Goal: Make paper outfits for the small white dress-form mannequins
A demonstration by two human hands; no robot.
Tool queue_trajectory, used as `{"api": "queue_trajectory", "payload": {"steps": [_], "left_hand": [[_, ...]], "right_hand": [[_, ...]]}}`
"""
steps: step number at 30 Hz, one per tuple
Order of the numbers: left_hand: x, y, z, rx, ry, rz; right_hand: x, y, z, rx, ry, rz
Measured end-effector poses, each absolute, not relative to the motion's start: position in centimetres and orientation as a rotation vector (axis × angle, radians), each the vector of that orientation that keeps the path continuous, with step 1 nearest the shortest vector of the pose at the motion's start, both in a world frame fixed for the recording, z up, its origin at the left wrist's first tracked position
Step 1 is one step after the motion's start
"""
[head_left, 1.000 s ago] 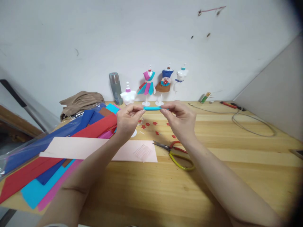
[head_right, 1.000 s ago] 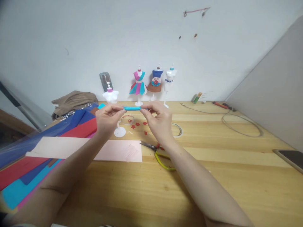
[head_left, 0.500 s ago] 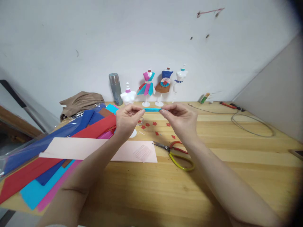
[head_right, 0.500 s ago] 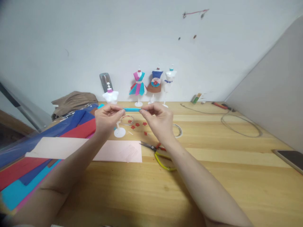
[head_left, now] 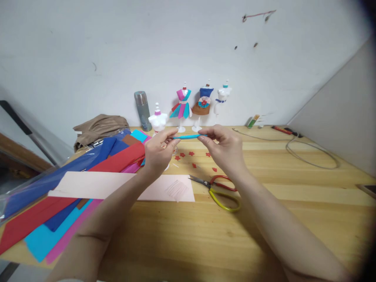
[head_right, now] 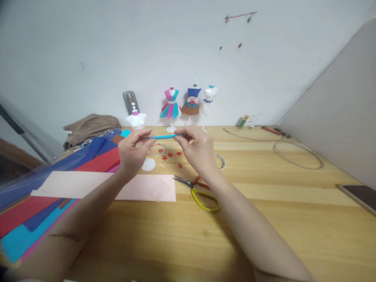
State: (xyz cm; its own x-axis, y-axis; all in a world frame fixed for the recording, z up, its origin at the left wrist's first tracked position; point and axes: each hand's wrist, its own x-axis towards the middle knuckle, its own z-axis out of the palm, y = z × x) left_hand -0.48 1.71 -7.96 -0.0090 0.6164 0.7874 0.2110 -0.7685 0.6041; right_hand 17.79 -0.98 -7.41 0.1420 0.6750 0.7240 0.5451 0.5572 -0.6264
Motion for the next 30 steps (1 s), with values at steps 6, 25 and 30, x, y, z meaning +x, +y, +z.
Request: {"api": "queue_trajectory", "payload": {"steps": [6,25,30], "left_hand": [[-0.8,2.0,-8.0,2.119,0.865,1.832],[-0.8,0.8,-7.2,2.123,0.702,0.71],[-0.2,1.4,-8.4,1.82,0.767,0.787]], "right_hand": [[17.9,-1.4,-7.0,-1.066,-1.564,-0.004],[18.1,-2.5,-5.9,-1.043,-2.027,0.396],[17.9,-2.7,-5.9,-1.047,-1.999,0.412]]}}
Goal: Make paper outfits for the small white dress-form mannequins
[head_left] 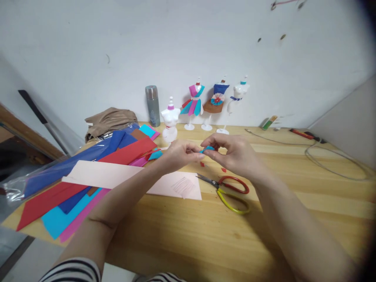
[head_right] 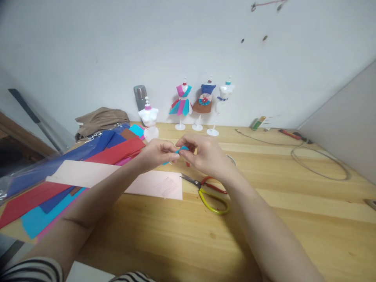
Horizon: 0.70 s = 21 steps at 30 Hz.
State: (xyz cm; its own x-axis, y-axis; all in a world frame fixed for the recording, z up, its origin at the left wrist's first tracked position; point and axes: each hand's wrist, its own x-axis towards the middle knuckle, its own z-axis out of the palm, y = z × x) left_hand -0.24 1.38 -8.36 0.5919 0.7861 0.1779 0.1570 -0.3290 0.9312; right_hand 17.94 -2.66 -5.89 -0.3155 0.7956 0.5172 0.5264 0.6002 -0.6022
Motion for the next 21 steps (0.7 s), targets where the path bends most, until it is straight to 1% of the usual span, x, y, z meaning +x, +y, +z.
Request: {"api": "queue_trajectory", "payload": {"steps": [3,11,16,21], "left_hand": [[-0.1,1.5,-8.5,1.703,0.767,0.828],[-0.1,2.0,-7.9,1.517,0.85,0.739],[-0.3,2.5,-7.9,1.405,0.832,0.758],[-0.7,2.7,-8.0,1.478,0.784,0.709]], "right_hand": [[18.1,-2.4,-6.0,-1.038,-1.981,0.389],[18.5,-1.7,-6.5,-1.081,-1.865,0.422],[19.3,-1.7,-5.9,-1.1,-1.672,0.456],[20.6,-1.8,-4.5,-1.007,-1.416,0.451]]}}
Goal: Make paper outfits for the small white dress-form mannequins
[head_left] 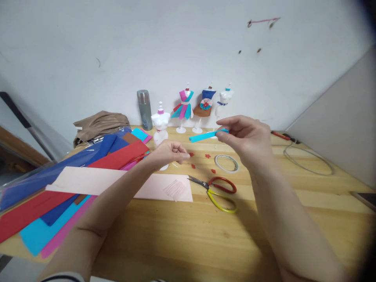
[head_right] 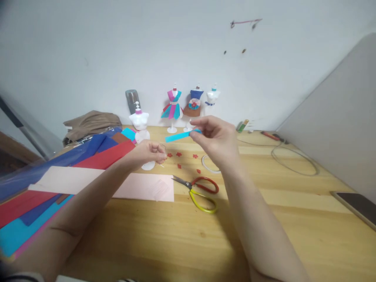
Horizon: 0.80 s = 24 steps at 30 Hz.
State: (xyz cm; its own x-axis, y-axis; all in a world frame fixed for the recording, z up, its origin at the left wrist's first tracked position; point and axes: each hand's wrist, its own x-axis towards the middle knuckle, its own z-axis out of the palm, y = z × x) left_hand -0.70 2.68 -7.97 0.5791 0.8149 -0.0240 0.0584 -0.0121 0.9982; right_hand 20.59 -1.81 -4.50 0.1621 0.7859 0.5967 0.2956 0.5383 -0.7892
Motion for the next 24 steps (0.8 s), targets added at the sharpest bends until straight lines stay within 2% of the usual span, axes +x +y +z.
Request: {"api": "queue_trajectory", "payload": {"steps": [4,8,14,24], "left_hand": [[0.0,1.4,-7.7,1.506,0.71,0.636],[0.7,-0.4,-7.4,1.408,0.643,0.894],[0.9,-1.6,-7.3,1.187,0.584,1.275],[2.1,-2.0,-7.5,1.025,0.519,1.322]], "right_hand": [[20.1,-1.7,-4.6,-0.872,-1.25,0.657],[18.0,-1.5,-5.9,-0.842,-1.226,0.816],[14.8,-2.0,-7.8,-0.87,-1.211,0.7],[13.7,-2.6,-8.8,-0.874,-1.241,0.442]]}}
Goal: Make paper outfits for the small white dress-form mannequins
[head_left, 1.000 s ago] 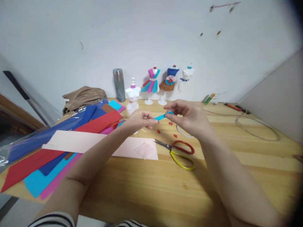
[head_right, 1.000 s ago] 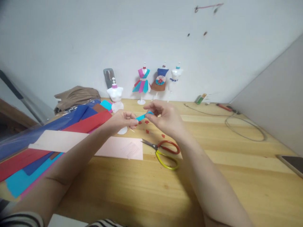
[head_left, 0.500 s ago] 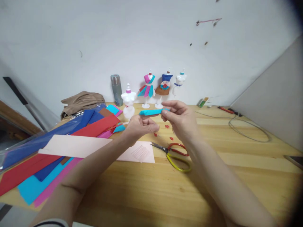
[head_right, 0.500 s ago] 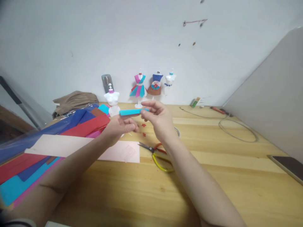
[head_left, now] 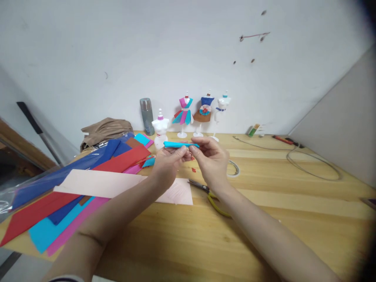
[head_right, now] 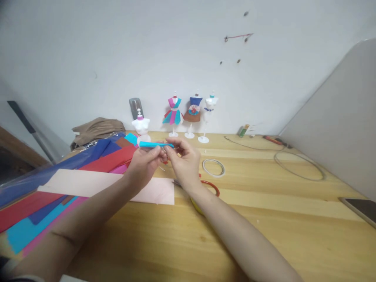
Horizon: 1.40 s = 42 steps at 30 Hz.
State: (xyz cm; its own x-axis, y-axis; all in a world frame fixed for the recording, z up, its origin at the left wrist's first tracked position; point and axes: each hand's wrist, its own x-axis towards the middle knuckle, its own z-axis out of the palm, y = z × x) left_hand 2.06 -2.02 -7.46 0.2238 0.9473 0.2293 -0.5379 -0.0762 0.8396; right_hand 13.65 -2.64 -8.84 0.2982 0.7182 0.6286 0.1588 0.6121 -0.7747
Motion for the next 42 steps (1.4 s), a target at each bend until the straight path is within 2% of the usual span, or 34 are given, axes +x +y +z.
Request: {"api": "queue_trajectory", "payload": {"steps": [9,18,25,29,37,42], "left_hand": [[1.4,-1.5,-7.8,1.209,0.681,1.432],[-0.5,-1.1,-5.9,1.413,0.697,1.347],[-2.4,-1.6,-5.4,1.526,0.759,1.212],[-2.0,-2.5,-7.1,1.485,0.832,1.222],[-1.8,-4.5,-14.3,1.013,0.875,1.121],[-2.6,-5.7,-16.0,0.927,0.905,1.082]], "right_hand": [[14.9,-2.4,-7.9,-0.891,-1.496,0.387],[15.7,-3.5,-6.3,-0.986,-1.633,0.342],[15.2,-3.4,-6.4,-0.934,-1.742,0.461],[15.0,-3.3,-6.7,-1.009,-1.867,0.5],[15.9,-2.3,-8.2,-1.194,-2.389,0.702],[15.4,-2.3,-8.5,-1.212,-2.524,0.816]]}}
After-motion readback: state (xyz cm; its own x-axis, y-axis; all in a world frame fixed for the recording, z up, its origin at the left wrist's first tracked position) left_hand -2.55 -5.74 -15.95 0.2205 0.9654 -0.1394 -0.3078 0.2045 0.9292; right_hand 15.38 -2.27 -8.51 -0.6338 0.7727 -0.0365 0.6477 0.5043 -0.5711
